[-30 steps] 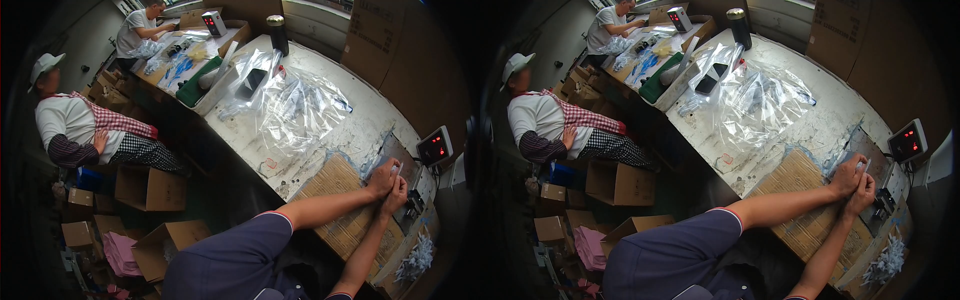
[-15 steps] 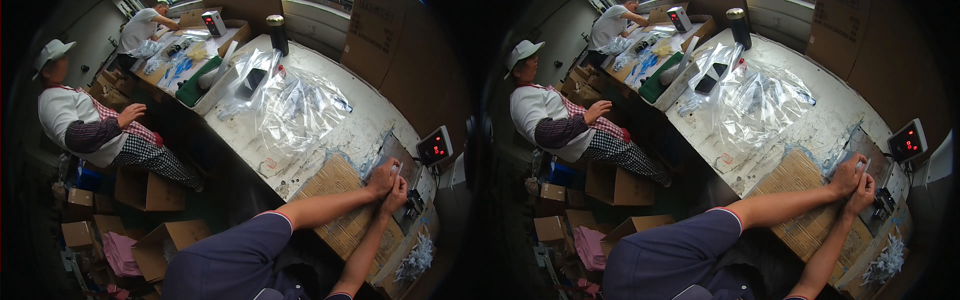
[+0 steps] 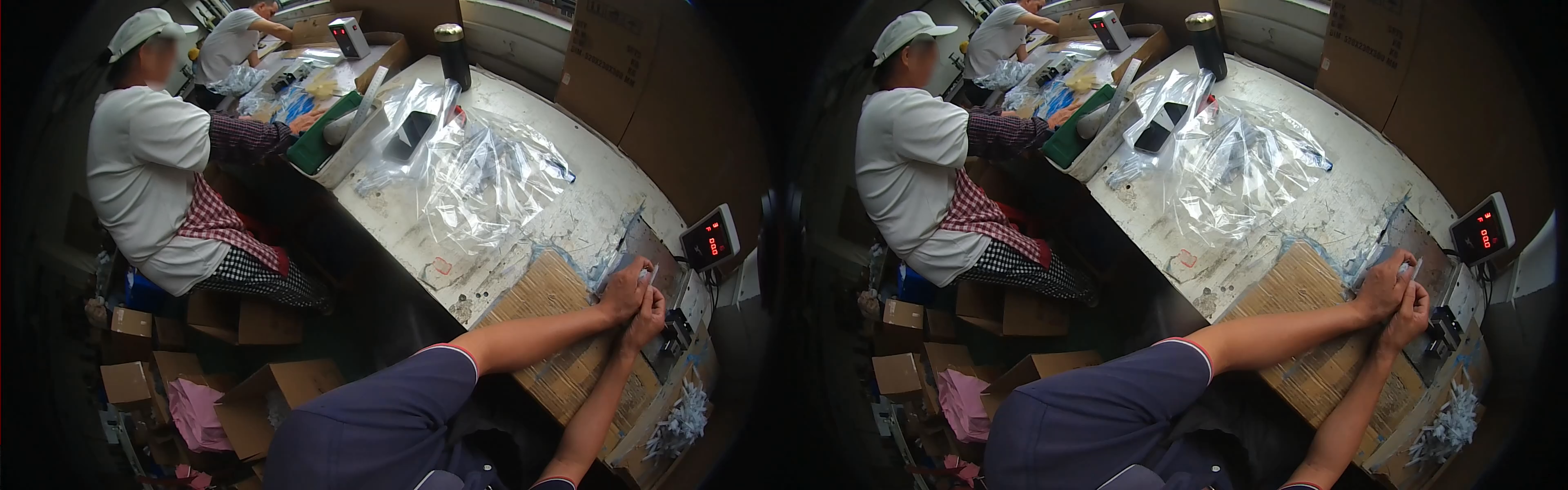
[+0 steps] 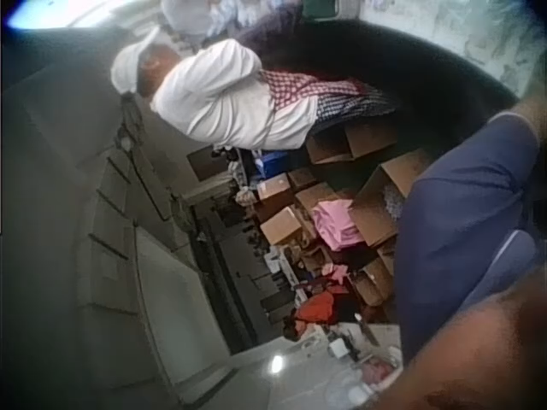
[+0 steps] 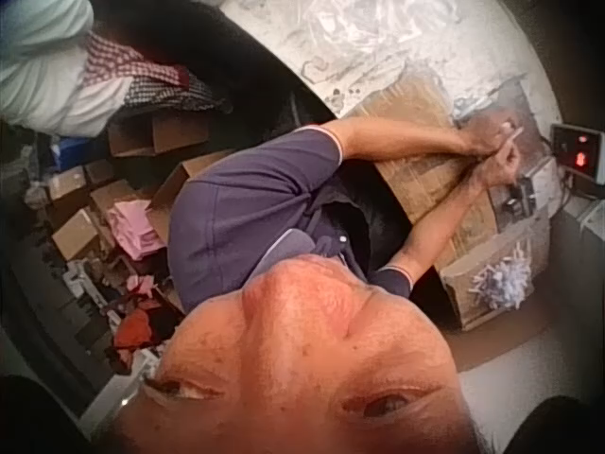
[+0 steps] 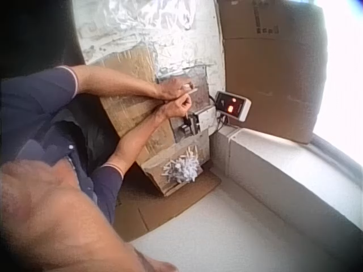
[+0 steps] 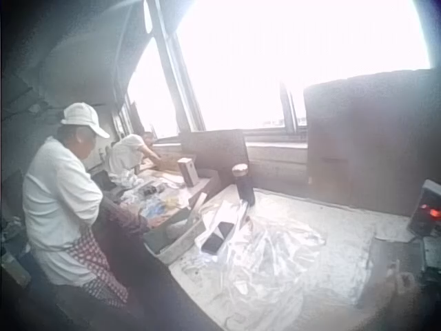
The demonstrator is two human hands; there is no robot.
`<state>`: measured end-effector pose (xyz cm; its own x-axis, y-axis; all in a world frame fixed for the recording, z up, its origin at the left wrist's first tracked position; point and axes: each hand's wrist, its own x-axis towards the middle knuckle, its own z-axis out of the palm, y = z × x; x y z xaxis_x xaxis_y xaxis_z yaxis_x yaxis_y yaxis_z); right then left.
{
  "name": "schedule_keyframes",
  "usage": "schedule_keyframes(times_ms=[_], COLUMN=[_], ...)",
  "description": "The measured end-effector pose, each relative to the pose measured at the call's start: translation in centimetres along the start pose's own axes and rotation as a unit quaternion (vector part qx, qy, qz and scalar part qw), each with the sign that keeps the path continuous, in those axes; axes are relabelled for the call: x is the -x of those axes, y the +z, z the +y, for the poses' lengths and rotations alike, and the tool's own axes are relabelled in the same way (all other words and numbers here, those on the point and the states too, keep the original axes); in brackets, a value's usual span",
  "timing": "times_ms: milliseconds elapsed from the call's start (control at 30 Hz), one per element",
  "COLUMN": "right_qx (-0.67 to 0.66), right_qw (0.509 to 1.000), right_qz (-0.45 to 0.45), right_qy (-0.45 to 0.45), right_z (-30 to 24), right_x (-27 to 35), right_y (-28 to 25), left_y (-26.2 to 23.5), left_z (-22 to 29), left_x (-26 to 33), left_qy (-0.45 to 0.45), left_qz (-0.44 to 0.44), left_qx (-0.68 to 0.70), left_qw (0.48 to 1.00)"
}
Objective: The person is using a small machine to assemble or press small white plastic components at a workstation.
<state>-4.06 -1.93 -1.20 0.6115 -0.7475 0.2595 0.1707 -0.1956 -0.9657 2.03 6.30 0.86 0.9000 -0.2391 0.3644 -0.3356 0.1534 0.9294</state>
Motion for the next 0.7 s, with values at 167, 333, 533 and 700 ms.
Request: schedule_keyframes(times_ms=[167, 333, 533, 700], right_qx=[-0.008, -0.001, -0.011, -0.014], right_qw=[1.0, 1.0, 1.0, 1.0], right_qz=[0.002, -0.001, -0.006, -0.008], right_qy=[0.004, 0.005, 0.008, 0.009], right_z=[0.15, 0.3, 0.07, 0.37], right_x=[-0.07, -0.1, -0.1, -0.25], right_y=[0.03, -0.14, -0.06, -0.3], left_y=[0.1, 0.05, 0.06, 0.12], left_z=[-0.06, -0.11, -0.24, -0.25], left_x=[-0.02, -0.02, -0.02, 0.01], left_qy=[0.0, 0.0, 0.004, 0.001], left_qz=[0.002, -0.002, 0.004, 0.0], left_qx=[0.001, 0.0, -0.002, 0.002], left_qw=[1.0, 1.0, 1.0, 1.0])
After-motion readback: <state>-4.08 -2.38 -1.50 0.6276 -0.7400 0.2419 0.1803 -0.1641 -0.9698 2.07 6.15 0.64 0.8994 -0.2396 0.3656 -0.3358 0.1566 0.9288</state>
